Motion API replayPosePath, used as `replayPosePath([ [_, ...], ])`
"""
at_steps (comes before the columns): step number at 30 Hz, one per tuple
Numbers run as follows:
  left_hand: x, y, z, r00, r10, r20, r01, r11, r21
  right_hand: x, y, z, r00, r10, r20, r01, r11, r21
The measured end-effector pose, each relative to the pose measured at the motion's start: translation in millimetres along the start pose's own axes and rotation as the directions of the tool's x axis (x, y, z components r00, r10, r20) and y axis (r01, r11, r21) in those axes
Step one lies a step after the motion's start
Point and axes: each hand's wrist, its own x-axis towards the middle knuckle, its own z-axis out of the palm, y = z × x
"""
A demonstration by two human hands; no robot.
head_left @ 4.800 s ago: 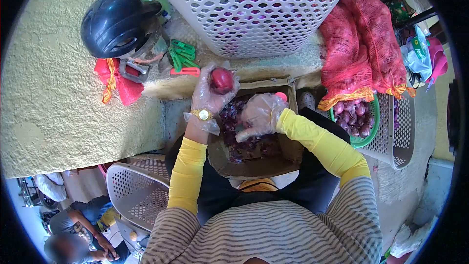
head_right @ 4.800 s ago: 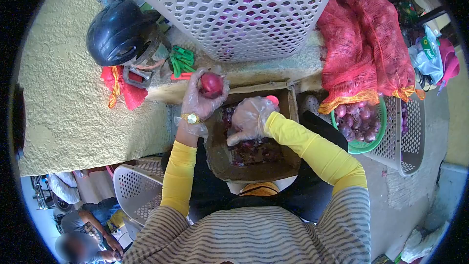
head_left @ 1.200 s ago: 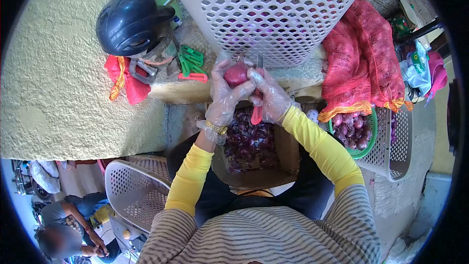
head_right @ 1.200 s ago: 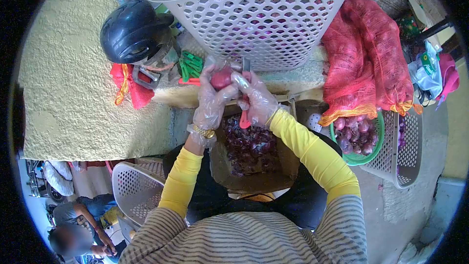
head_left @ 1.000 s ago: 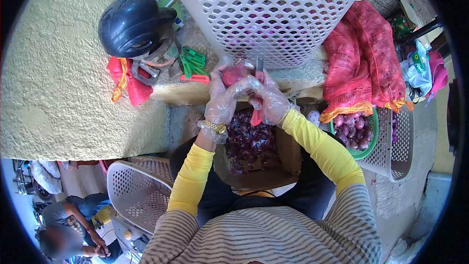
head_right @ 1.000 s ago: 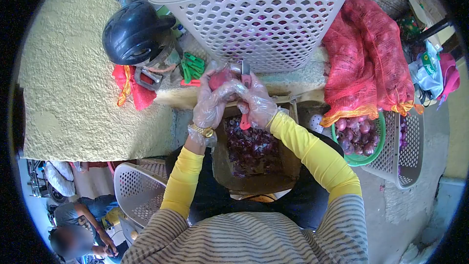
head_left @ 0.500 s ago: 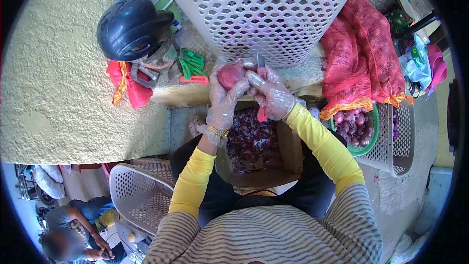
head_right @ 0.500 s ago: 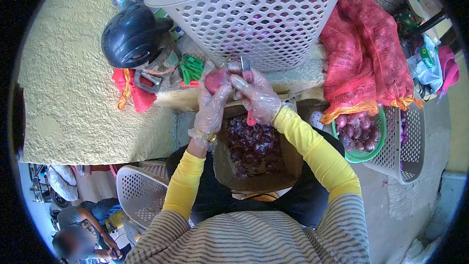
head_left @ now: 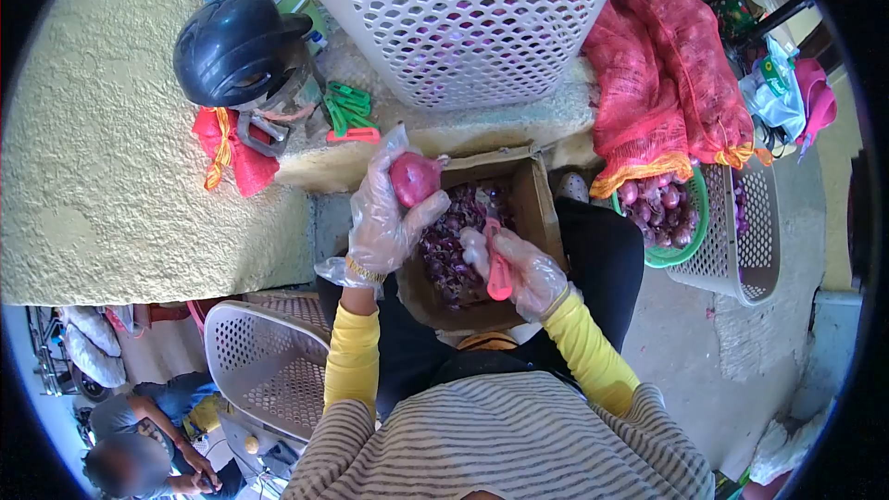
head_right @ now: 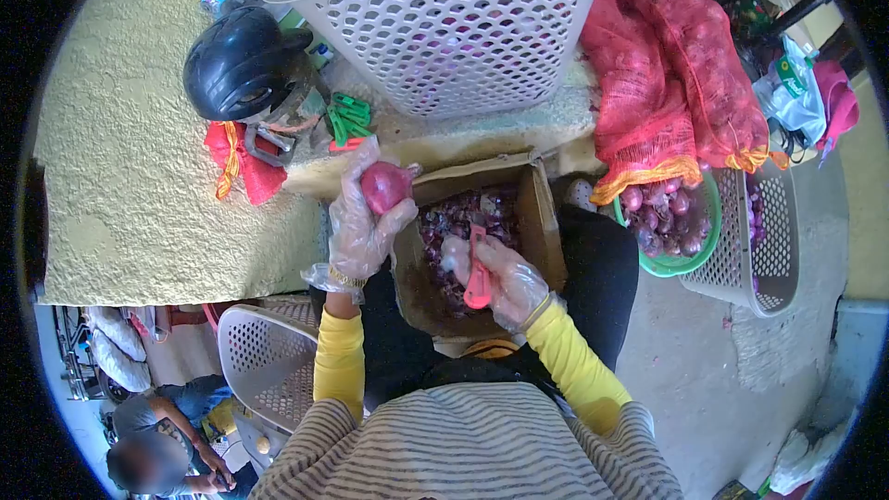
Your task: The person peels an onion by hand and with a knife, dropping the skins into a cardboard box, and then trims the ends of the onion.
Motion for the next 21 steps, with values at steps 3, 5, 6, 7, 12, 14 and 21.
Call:
replayPosePath([
  [3,-25,15,1,0.997,-0.078,0.02,0.079,0.997,-0.014,-20,19,-10,0.999,-0.052,-0.017,0.05,0.993,-0.103],
  [5,-41,16,7,0.997,-0.077,0.016,0.078,0.996,-0.038,-20,26,-39,1.0,-0.026,0.005,0.026,0.984,-0.178],
  [6,-51,13,11,0.996,-0.092,0.006,0.092,0.993,-0.069,-23,27,-39,0.998,-0.049,0.046,0.058,0.969,-0.241],
  [7,-60,9,15,0.994,-0.107,-0.004,0.106,0.989,-0.1,-28,27,-37,0.994,-0.068,0.089,0.092,0.949,-0.302],
  [12,-86,17,28,0.984,-0.169,0.051,0.171,0.985,-0.025,-50,39,-19,0.965,-0.25,0.078,0.257,0.848,-0.463],
  [14,-96,10,36,0.98,-0.187,0.069,0.188,0.982,-0.007,-55,45,-27,0.955,-0.289,0.064,0.277,0.795,-0.54],
  [21,-96,7,53,0.991,-0.108,0.082,0.108,0.994,0.006,-64,52,-43,0.762,-0.593,0.261,0.431,0.164,-0.887],
])
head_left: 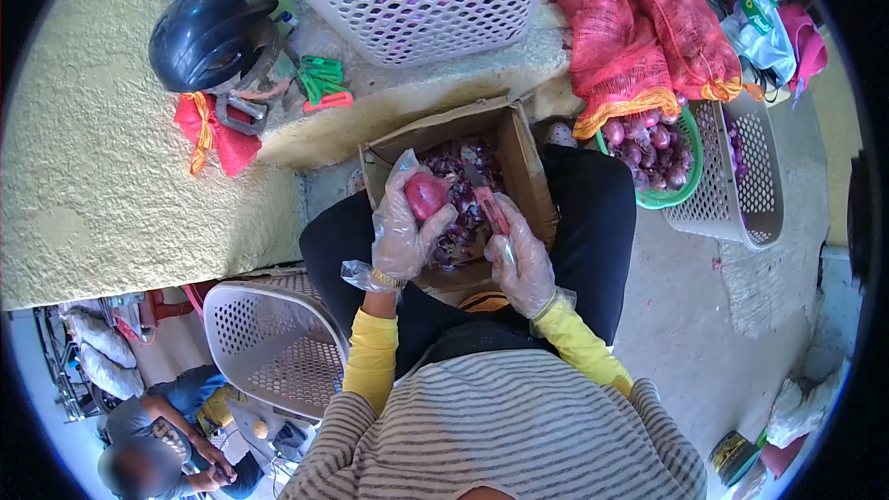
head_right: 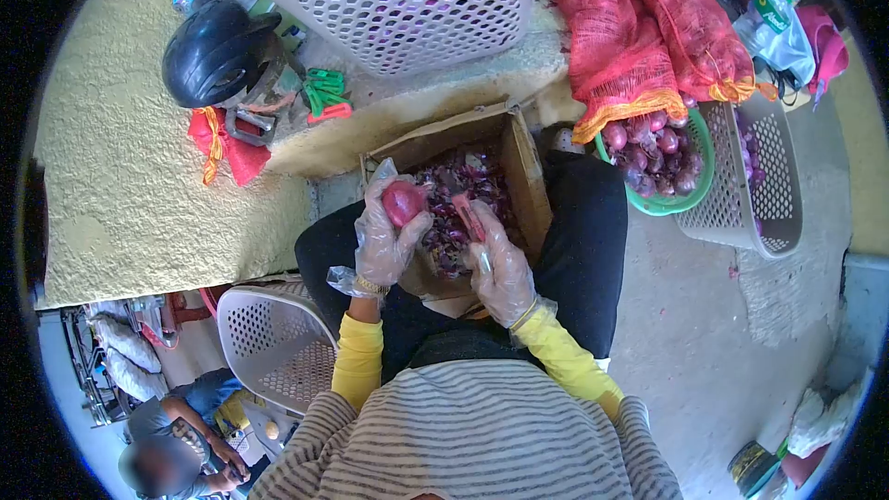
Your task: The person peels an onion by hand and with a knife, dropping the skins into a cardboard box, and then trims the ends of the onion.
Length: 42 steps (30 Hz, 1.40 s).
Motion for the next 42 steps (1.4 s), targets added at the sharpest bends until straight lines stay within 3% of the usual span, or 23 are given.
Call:
replayPosePath([
  [5,0,-6,10,1.0,-0.004,0.017,0.003,1.0,0.027,-4,-9,-3,0.998,0.009,0.063,-0.005,0.998,-0.069],
  [7,0,-7,14,0.998,0.062,-0.007,-0.062,0.998,0.033,-5,-6,0,0.995,-0.098,0.019,0.1,0.984,-0.144],
  [11,-1,1,12,1.0,0.004,0.019,-0.005,0.999,0.049,-6,-6,3,0.989,-0.145,-0.015,0.138,0.968,-0.208],
  [14,-1,6,11,1.0,0.026,0.012,-0.027,0.999,0.043,-6,-7,3,0.961,-0.274,-0.03,0.255,0.926,-0.279],
  [16,-3,1,13,0.998,-0.047,0.042,0.047,0.999,0.011,-10,-13,1,0.997,-0.066,0.035,0.073,0.958,-0.277],
  [20,-3,-2,21,1.0,-0.03,0.011,0.03,0.998,-0.063,-11,-15,6,0.997,-0.078,0.017,0.079,0.94,-0.332],
  [22,-1,0,24,0.998,0.032,-0.053,-0.034,0.999,-0.041,-6,-24,9,0.996,0.089,0.024,-0.073,0.918,-0.389],
  [25,2,6,24,0.998,-0.035,-0.053,0.033,0.999,-0.044,-8,-16,13,1.0,-0.011,-0.01,0.007,0.93,-0.367],
  [28,4,2,29,0.994,0.027,-0.105,-0.034,0.997,-0.063,-8,-18,13,1.0,-0.006,-0.013,0.001,0.925,-0.381],
  [32,1,4,28,0.997,-0.003,-0.075,-0.002,0.997,-0.073,0,-27,14,0.998,0.062,-0.009,-0.061,0.918,-0.392],
  [42,3,2,28,0.995,-0.057,-0.088,0.052,0.997,-0.05,-3,-16,18,1.0,-0.01,-0.03,-0.002,0.92,-0.392],
])
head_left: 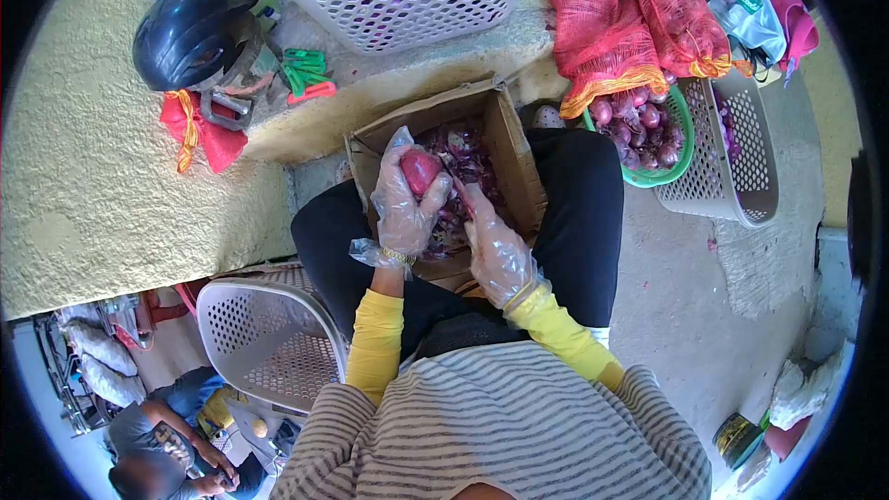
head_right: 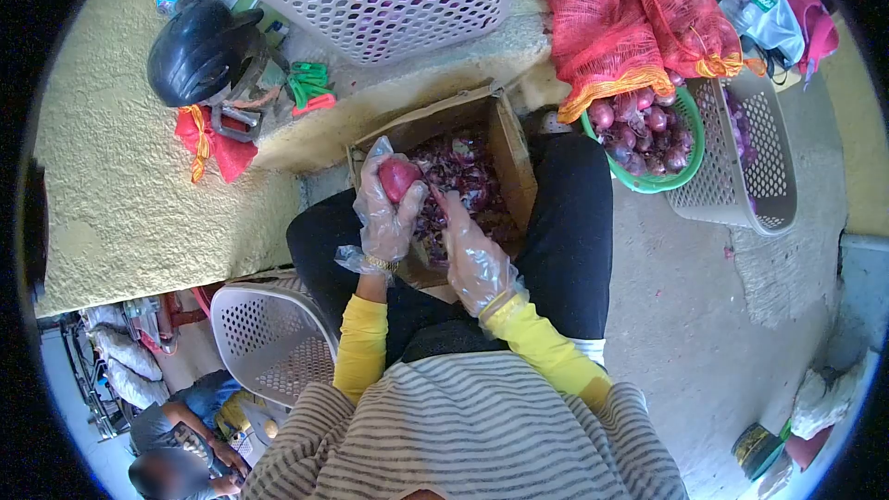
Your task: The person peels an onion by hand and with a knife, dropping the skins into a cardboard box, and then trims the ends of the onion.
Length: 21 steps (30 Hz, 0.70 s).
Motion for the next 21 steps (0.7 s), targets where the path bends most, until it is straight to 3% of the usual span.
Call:
replayPosePath([
  [10,-1,-3,7,0.999,0.029,-0.031,-0.029,1.0,-0.005,-1,7,7,0.999,-0.036,-0.03,0.036,0.999,0.0],
  [14,-1,-8,10,0.993,0.087,-0.084,-0.085,0.996,0.028,8,-4,4,0.998,0.065,0.027,-0.065,0.998,-0.006],
  [16,-1,-11,11,0.99,-0.132,-0.059,0.117,0.971,-0.208,3,1,4,1.0,-0.017,-0.017,0.018,0.999,0.044],
  [21,1,-17,8,0.987,-0.135,-0.092,0.113,0.969,-0.218,2,7,2,0.997,-0.063,-0.034,0.069,0.98,0.188],
])
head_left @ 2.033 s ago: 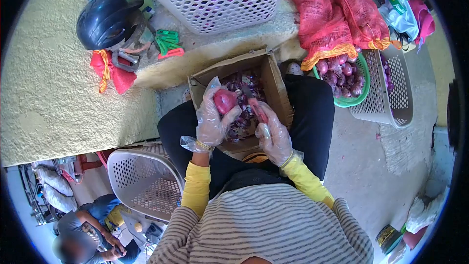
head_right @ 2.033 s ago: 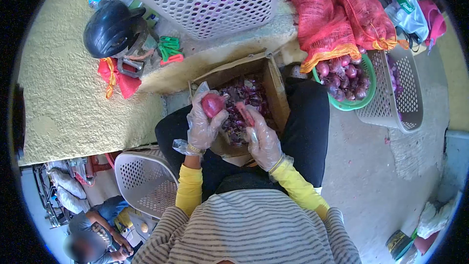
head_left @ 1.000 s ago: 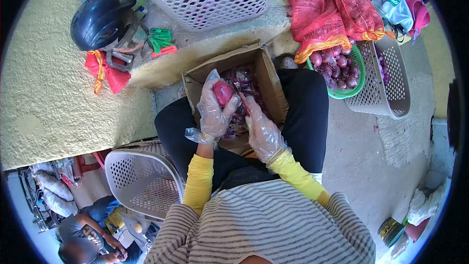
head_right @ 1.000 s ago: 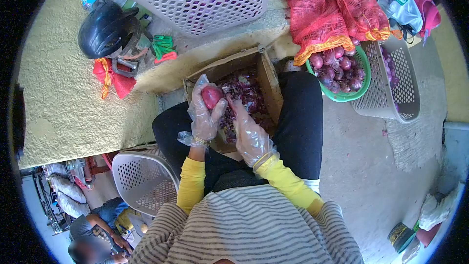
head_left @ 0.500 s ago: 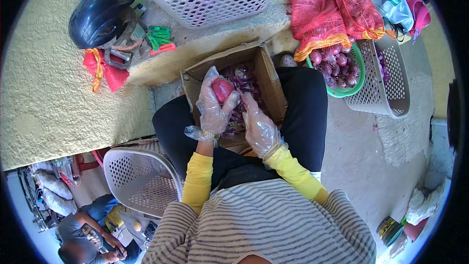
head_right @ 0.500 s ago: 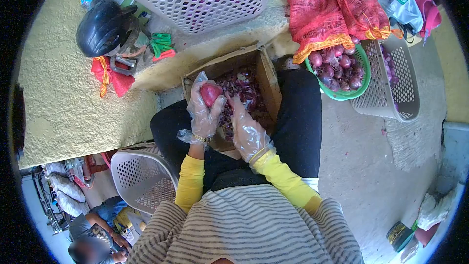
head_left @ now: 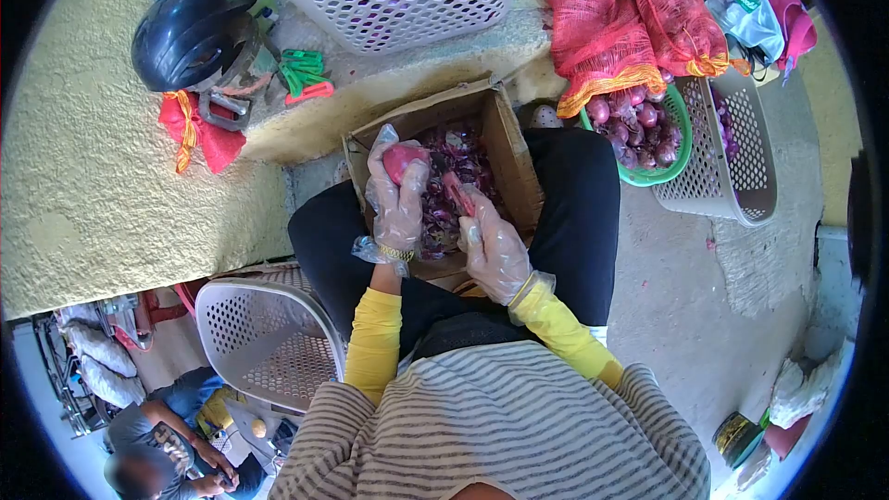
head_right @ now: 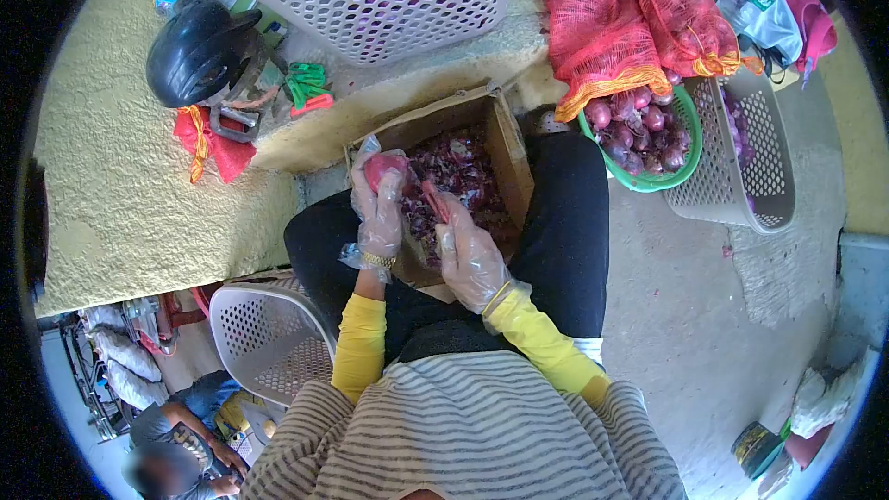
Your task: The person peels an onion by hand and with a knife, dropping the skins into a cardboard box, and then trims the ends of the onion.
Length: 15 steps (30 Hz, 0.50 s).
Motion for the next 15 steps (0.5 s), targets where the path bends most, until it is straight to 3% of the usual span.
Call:
replayPosePath([
  [2,1,-15,-1,0.999,-0.034,-0.032,0.033,0.999,-0.028,-1,2,0,1.0,-0.003,-0.001,0.003,0.998,0.061],
  [4,5,-22,-1,0.977,-0.213,-0.026,0.18,0.881,-0.437,1,-7,-6,0.99,0.125,0.068,-0.137,0.968,0.21],
  [5,5,-25,-1,0.977,-0.213,-0.031,0.178,0.88,-0.44,1,-5,-6,0.99,0.122,0.071,-0.135,0.969,0.207],
  [7,8,-17,-1,0.941,-0.331,0.076,0.272,0.6,-0.752,3,0,-8,0.97,0.208,0.128,-0.241,0.895,0.374],
  [8,8,-13,-2,0.942,-0.329,0.072,0.267,0.599,-0.755,4,-1,-12,0.97,0.203,0.131,-0.238,0.897,0.372],
  [10,8,10,-5,0.906,-0.407,0.112,0.331,0.522,-0.786,11,-8,-23,0.901,0.326,0.288,-0.431,0.757,0.491],
  [11,9,17,-9,0.908,-0.407,0.105,0.324,0.521,-0.789,17,-5,-24,0.9,0.322,0.293,-0.43,0.761,0.486],
  [13,14,25,-17,0.868,-0.432,0.247,0.442,0.442,-0.781,41,4,-23,0.984,0.02,0.175,-0.111,0.84,0.531],
  [14,17,25,-21,0.872,-0.428,0.238,0.432,0.445,-0.784,54,3,-23,0.991,-0.069,0.118,0.006,0.884,0.467],
  [15,22,24,-24,0.854,-0.417,0.311,0.48,0.401,-0.78,68,-1,-27,0.989,-0.078,0.124,0.011,0.884,0.467],
])
